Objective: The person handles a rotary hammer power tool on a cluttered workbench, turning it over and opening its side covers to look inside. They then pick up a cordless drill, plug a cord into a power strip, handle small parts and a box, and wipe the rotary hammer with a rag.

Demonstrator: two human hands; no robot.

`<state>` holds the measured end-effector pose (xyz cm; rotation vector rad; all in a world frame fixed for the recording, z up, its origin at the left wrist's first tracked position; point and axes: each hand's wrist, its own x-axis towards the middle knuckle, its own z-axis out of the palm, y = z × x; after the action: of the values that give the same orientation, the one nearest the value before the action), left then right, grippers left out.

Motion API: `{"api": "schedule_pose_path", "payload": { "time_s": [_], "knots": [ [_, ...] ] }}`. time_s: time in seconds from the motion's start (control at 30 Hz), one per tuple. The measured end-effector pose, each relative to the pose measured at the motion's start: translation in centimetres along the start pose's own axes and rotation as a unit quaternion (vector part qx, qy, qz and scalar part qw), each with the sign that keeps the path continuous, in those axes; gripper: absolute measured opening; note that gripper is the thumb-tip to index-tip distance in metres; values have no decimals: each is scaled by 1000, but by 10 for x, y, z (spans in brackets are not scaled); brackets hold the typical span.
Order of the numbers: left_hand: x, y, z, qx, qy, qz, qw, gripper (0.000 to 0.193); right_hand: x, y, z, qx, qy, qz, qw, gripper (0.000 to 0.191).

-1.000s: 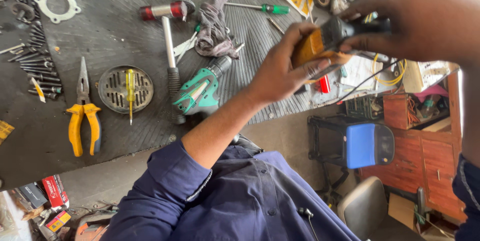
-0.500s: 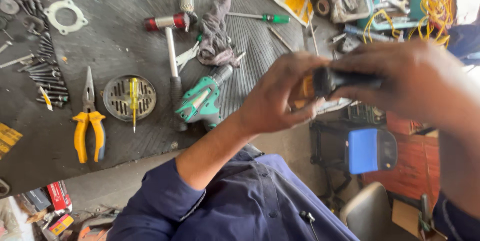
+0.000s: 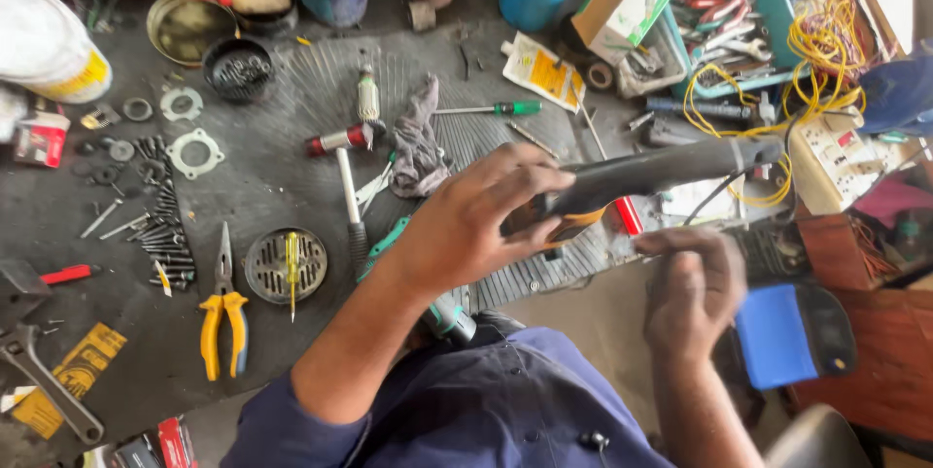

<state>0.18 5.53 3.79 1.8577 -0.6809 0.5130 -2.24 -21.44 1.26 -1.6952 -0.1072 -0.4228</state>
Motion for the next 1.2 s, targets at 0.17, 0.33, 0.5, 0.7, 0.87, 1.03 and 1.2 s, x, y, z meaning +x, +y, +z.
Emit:
{"api": "schedule_pose_path", "payload": {
  "time_s": [0.17,0.33,0.5,0.7,0.87,1.03,1.2],
  "knots": [
    [9,16,-12,51,-66,-40,996,42,40,29,-11,281,-250,55,925,82],
    [30,32,-16,74,-101,-87,988,42,84,30,25,490,-250,50,834,81],
    [54,52,-13,262,-138,-216,931,50,93,35,47,598,-210,102,767,47],
    [75,48,-2,265,-127,-175,940,47,95,44,45,541,-267,77,794,57],
    [62,47,21,228,-95,-117,962,49,92,40,39,536,-288,73,790,63],
    [55,51,27,263,-102,-126,951,49,86,28,30,456,-311,43,833,68],
    [52,48,28,313,-100,-96,940,53,93,29,26,425,-357,21,831,67]
  ]
}}
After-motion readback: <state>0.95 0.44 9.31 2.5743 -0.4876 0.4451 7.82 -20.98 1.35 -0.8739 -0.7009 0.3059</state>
